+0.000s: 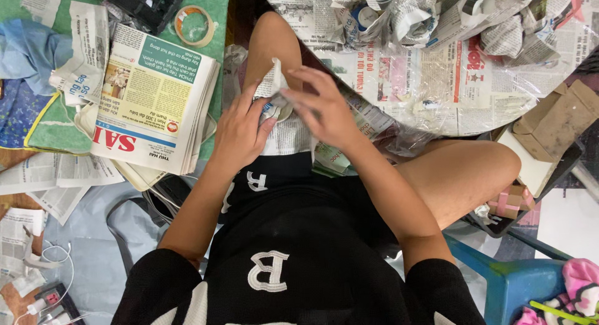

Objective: The person sits cross-legged and wraps individual ceramic cups with newspaper sheets. They fold the paper around each cup, tuck the edges, and place the wrapped items into a black plastic crate. The process is repeated for multiple cups.

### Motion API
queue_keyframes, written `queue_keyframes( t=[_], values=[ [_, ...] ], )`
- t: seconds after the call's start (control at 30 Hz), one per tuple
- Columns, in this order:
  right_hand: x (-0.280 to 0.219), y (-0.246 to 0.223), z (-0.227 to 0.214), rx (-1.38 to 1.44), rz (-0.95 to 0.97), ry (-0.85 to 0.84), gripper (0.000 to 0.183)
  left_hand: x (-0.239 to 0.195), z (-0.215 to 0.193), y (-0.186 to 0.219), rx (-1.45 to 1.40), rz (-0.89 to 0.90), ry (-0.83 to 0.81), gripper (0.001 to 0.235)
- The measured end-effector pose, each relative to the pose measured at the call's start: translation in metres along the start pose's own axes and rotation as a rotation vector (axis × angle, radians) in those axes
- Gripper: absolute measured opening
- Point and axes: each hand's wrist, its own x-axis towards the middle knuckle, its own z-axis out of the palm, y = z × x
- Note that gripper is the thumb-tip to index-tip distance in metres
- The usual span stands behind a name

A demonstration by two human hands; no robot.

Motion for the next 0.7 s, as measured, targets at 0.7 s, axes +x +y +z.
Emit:
queue_keyframes(
  t=[0.7],
  values=[
    [-0.003, -0.015, 0.024, -0.33, 0.004, -0.327, 0.1, 0.061, -0.015, 0.002, -0.208, 0.046, 0.01, 0.046]
  ],
)
